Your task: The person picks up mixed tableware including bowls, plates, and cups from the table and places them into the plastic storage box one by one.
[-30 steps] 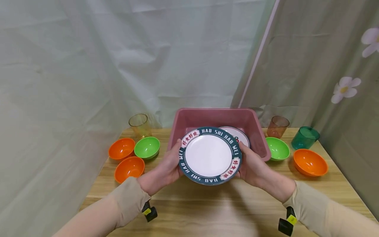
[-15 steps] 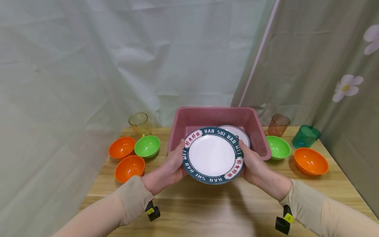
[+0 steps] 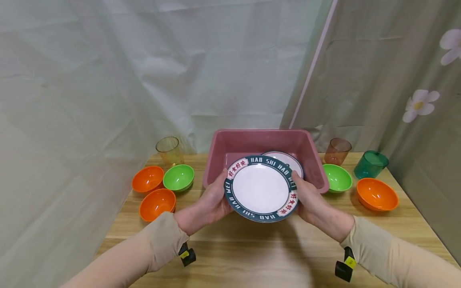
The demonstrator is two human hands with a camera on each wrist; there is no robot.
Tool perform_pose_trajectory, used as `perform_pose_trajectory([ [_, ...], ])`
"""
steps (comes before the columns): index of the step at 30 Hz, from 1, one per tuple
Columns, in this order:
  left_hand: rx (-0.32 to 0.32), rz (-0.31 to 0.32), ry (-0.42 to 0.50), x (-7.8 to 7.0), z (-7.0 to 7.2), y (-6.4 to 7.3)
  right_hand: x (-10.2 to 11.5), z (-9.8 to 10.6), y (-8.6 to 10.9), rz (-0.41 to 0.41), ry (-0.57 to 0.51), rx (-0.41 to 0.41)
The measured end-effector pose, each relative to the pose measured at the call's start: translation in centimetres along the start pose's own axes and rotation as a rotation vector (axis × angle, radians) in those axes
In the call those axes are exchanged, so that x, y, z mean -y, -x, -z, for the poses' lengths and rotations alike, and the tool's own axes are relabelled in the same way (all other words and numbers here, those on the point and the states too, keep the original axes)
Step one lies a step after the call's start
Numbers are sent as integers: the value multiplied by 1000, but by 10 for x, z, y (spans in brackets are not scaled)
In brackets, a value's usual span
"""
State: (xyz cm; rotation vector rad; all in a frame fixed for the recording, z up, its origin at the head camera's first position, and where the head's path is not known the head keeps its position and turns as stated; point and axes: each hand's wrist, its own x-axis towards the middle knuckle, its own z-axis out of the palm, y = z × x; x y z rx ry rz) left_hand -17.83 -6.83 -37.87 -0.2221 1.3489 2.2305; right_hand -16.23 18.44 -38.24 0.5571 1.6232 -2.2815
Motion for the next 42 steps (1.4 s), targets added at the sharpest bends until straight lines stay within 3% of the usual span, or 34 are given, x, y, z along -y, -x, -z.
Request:
perform_pose_trajectory([
  [7,99,25,-109,-5,0,4,5,5,2,14,26,-1],
  [12,154,-61,-282,-9,-1,5,11,11,2,39,15,-24],
  [17,158,-147,-489,-16,-3,5,22,23,2,64,26,-13],
  [20,159,-216,-690,-20,-3,8,28,33,1,67,45,8],
  [26,144,-449,-1313,-28,2,13,38,52,-1,25,30,-15],
  [32,152,-554,-1556,-28,6,9,51,65,-2,39,112,-39],
  [38,118,-745,-1887,-26,8,3,63,75,-7,39,180,-63],
  [42,125,-803,-1997,-27,9,-1,71,79,-14,36,205,-55],
])
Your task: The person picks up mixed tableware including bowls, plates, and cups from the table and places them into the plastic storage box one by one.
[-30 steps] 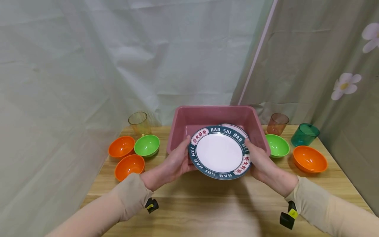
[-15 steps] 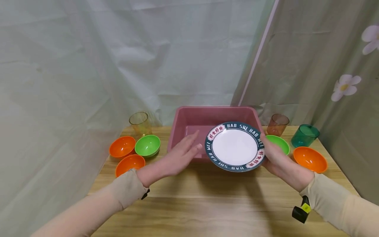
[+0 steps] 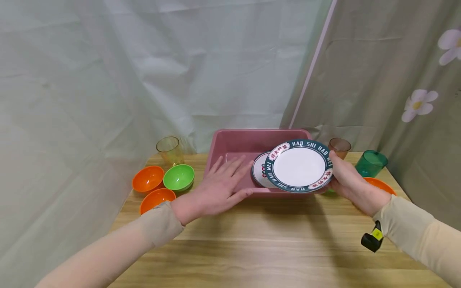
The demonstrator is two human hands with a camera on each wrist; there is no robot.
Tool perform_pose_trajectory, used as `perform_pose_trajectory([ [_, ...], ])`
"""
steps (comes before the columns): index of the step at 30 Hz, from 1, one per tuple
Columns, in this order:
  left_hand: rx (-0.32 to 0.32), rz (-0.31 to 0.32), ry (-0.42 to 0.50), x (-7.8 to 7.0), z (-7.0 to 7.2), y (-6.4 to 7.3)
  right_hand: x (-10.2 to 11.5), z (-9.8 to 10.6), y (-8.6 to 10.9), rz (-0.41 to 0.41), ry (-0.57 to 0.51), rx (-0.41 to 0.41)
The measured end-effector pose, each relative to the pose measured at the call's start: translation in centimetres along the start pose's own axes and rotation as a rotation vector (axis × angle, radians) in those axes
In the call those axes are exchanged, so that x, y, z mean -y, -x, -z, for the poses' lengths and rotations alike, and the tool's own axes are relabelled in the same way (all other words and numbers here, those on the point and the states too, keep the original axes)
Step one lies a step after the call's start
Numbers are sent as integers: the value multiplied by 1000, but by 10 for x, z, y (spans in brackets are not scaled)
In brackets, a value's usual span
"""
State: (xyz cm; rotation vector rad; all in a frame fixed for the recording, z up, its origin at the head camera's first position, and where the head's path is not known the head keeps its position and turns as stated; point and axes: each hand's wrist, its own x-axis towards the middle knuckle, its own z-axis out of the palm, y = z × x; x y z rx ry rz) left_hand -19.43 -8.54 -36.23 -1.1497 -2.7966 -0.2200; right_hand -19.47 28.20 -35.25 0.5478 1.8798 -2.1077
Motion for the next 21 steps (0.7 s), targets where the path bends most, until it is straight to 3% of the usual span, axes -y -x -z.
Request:
perform_pose_trajectory([
  [5,48,-7,-60,4,-1,-8,8,0,-13,12,18,30],
  [13,150,25,-68,12,-5,-20,18,-10,-33,12,140,49],
  [21,179,48,-57,15,-11,-26,16,-33,-52,-12,245,97],
])
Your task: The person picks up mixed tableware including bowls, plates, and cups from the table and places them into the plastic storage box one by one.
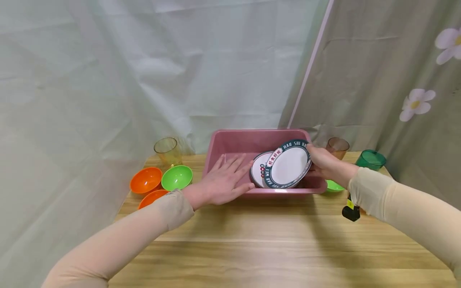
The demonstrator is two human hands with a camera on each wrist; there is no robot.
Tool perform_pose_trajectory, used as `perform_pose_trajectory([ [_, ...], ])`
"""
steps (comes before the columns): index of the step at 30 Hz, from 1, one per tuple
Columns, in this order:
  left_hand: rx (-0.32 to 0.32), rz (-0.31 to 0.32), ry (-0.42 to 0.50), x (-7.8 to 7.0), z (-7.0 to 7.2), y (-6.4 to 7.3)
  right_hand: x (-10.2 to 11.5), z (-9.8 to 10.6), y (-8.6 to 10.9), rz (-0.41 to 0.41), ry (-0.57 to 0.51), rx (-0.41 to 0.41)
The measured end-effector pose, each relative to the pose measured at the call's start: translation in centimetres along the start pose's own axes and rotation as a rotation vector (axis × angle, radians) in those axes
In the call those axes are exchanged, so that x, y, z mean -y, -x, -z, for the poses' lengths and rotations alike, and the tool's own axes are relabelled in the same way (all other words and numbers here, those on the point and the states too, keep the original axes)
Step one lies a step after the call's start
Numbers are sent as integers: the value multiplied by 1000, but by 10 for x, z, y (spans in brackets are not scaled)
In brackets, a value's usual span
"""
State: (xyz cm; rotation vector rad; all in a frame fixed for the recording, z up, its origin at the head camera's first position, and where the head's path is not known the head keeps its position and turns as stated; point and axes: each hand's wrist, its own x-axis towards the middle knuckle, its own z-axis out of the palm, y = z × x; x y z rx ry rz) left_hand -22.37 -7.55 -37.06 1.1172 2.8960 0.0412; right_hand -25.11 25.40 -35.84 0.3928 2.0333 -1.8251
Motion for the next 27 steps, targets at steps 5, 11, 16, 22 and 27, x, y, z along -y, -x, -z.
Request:
perform_pose_trajectory([
  [5,18,4,2,-1,0,-1,0,-11,-10,-18,21,18],
  [11,26,14,0,-3,1,-1,0,-15,-19,-20,5,44],
  [16,28,18,-1,-4,0,0,-1,-14,-24,-45,-7,38],
  [22,34,13,14,-6,1,1,-5,-13,-26,-72,-25,13],
  [27,38,4,24,-7,1,0,-9,-11,-28,-60,-30,-5],
])
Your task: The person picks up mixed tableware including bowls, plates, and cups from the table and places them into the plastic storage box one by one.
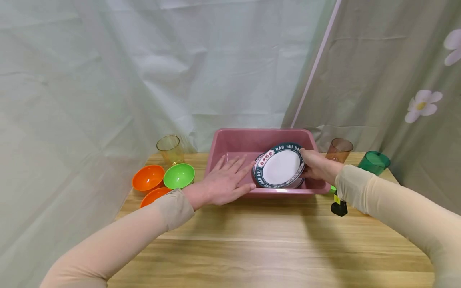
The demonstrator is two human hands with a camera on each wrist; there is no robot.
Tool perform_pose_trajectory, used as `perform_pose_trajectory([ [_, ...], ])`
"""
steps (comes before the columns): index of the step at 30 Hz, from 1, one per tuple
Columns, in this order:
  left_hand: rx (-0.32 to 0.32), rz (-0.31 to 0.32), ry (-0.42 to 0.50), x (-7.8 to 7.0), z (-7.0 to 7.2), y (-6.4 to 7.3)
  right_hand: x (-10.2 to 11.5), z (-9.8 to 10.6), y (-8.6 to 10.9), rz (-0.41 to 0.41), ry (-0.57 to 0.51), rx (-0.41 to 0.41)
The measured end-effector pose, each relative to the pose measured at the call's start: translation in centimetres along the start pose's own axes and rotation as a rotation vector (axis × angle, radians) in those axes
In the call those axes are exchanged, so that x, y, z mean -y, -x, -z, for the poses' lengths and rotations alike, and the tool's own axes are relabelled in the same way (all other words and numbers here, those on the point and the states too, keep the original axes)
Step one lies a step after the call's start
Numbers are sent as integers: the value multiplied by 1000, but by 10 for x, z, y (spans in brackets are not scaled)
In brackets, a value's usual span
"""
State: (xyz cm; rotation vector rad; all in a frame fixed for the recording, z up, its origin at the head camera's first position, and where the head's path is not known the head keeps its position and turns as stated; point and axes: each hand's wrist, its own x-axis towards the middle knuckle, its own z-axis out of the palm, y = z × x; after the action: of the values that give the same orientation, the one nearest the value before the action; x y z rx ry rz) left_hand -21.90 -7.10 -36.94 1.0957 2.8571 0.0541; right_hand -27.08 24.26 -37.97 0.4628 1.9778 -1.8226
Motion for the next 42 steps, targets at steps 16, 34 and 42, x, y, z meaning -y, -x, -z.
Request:
perform_pose_trajectory([
  [16,8,-5,13,-3,-1,0,-6,7,0,-32,-95,-3],
  [34,24,-4,-13,-5,-4,-2,-8,8,6,-230,-190,74],
  [42,33,3,-9,-6,-4,-1,-5,13,12,-196,-142,142],
])
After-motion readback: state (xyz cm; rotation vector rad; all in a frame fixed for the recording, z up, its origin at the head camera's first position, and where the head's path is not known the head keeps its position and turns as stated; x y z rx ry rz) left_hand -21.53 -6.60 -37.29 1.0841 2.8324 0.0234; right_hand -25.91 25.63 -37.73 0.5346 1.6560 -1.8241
